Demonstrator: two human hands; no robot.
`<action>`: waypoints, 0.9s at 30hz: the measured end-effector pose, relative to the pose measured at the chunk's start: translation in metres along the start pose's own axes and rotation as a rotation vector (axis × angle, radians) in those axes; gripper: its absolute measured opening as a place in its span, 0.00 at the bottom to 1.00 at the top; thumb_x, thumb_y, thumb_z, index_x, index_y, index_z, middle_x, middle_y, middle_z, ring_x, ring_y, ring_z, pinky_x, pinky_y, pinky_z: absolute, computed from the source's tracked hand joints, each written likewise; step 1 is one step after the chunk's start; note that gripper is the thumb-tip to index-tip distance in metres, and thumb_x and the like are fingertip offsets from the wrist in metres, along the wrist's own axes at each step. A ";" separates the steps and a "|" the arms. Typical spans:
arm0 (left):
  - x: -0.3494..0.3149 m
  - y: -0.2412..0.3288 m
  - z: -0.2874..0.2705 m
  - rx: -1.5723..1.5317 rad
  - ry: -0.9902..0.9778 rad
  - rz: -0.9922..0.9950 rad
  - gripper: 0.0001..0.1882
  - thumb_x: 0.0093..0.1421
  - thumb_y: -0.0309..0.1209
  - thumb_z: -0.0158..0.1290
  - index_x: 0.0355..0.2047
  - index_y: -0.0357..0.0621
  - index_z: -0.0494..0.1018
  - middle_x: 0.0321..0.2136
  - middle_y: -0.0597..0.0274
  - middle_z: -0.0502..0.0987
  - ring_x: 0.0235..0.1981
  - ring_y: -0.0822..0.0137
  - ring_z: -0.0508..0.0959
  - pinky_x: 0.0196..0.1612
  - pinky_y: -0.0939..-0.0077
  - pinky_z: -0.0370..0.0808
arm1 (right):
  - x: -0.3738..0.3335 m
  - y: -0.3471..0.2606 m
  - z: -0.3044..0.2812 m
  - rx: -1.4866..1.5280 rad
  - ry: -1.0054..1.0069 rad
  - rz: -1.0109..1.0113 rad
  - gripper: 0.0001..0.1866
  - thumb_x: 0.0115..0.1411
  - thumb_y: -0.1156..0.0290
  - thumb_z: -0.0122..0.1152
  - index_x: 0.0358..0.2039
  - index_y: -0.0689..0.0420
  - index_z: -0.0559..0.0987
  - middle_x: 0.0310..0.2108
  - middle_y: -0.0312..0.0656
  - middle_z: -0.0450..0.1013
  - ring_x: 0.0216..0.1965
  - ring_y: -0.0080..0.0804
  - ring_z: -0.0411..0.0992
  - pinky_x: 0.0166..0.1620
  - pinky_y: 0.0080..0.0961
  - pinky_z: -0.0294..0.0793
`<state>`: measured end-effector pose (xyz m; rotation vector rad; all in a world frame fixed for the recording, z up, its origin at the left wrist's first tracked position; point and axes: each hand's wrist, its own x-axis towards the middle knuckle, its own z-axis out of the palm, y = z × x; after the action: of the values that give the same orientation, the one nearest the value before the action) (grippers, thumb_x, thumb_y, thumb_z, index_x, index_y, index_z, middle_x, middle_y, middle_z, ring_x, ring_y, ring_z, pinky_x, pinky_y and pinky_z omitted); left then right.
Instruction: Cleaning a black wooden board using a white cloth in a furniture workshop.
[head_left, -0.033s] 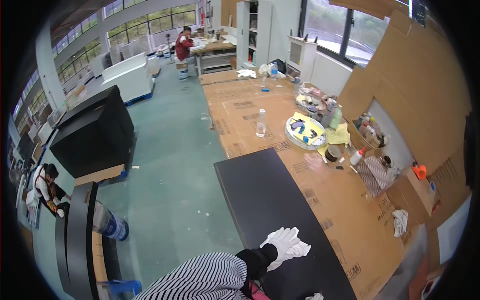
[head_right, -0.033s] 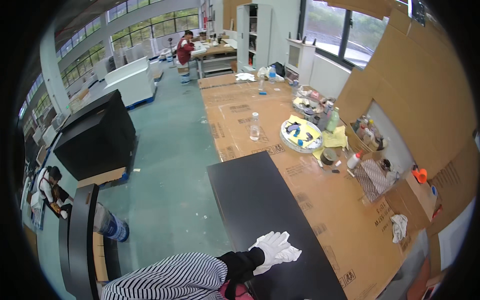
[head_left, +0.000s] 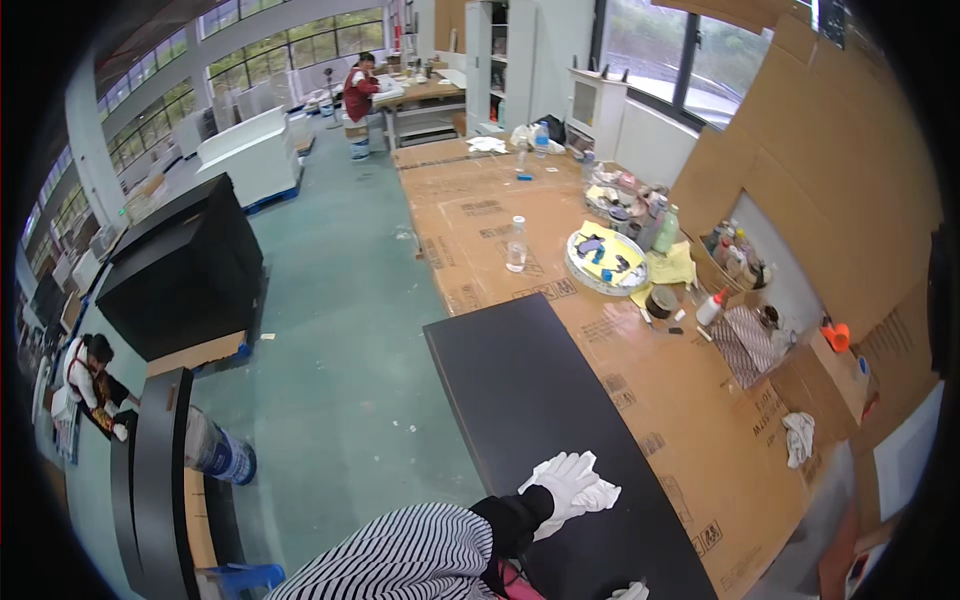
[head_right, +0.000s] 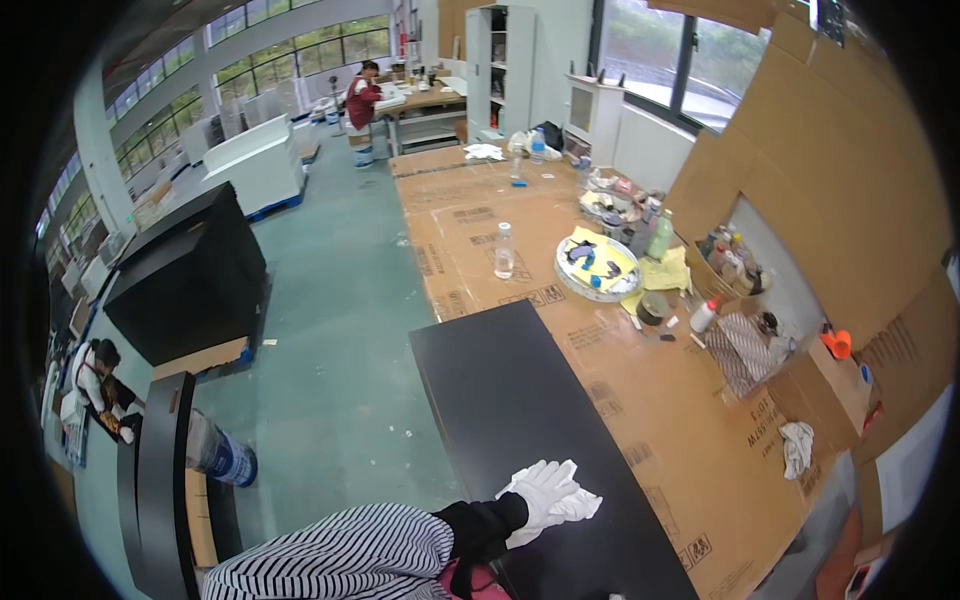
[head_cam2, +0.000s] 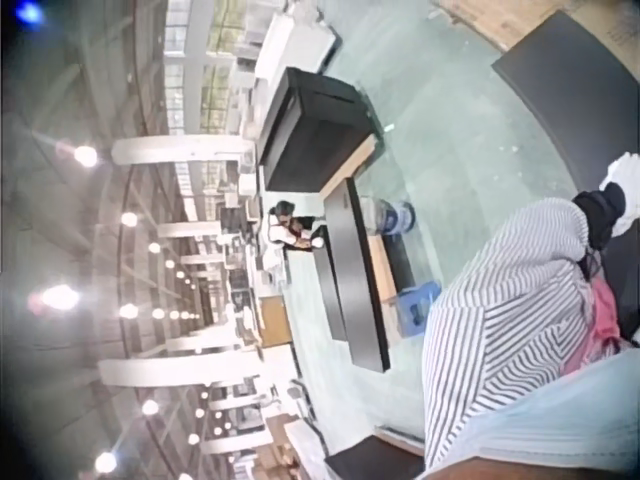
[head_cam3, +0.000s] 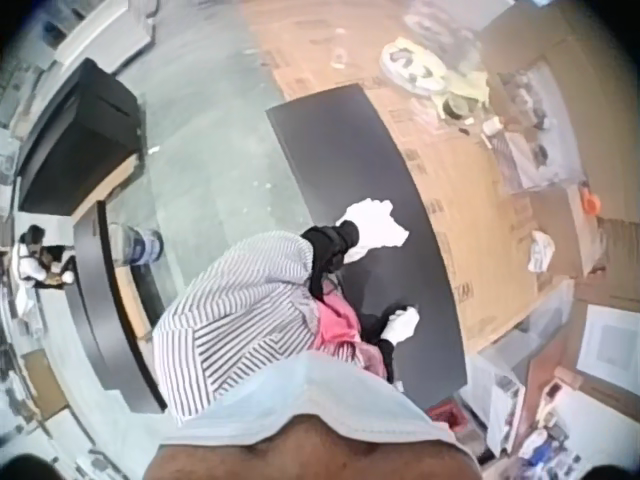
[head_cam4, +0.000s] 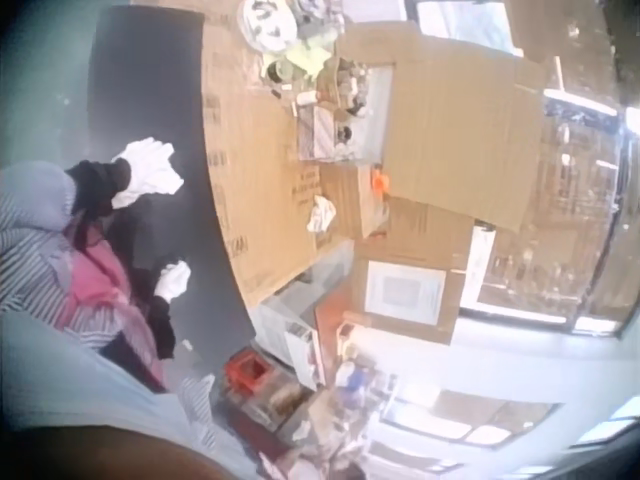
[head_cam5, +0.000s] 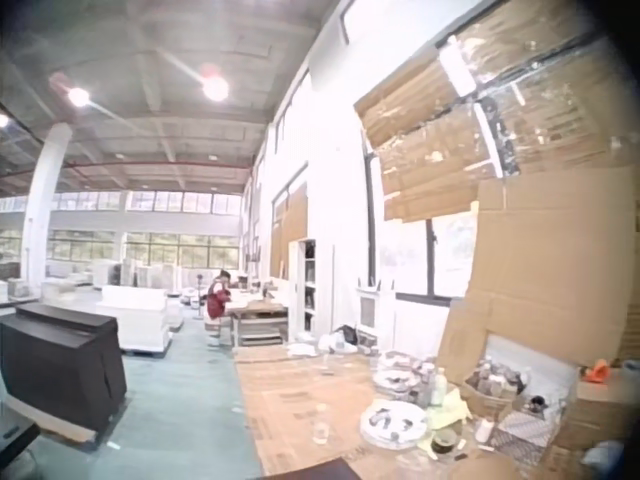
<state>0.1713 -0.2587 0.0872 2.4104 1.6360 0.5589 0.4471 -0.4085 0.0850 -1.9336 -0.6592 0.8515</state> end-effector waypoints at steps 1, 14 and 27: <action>0.015 0.012 0.003 -0.019 -0.038 0.076 0.28 0.57 0.47 0.58 0.56 0.50 0.73 0.61 0.44 0.68 0.61 0.47 0.70 0.65 0.49 0.65 | -0.005 0.004 -0.006 0.022 0.075 0.039 0.15 0.70 0.60 0.52 0.37 0.59 0.78 0.21 0.38 0.72 0.16 0.26 0.66 0.22 0.27 0.67; 0.010 -0.042 0.052 0.185 -0.109 0.012 0.40 0.63 0.53 0.53 0.71 0.48 0.61 0.74 0.41 0.51 0.71 0.40 0.56 0.74 0.45 0.48 | -0.038 0.014 0.020 0.520 0.182 0.233 0.14 0.73 0.56 0.55 0.42 0.56 0.76 0.16 0.32 0.65 0.10 0.20 0.62 0.13 0.22 0.60; 0.034 0.023 0.085 0.309 -0.171 0.004 0.44 0.67 0.58 0.45 0.72 0.37 0.57 0.75 0.39 0.48 0.74 0.40 0.50 0.73 0.43 0.47 | -0.039 0.057 -0.044 0.707 0.313 0.234 0.19 0.71 0.50 0.58 0.37 0.55 0.75 0.14 0.31 0.64 0.08 0.19 0.60 0.11 0.20 0.55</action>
<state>0.2357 -0.2305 0.0247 2.5853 1.7525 0.0989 0.4637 -0.4853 0.0627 -1.4511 0.0684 0.7627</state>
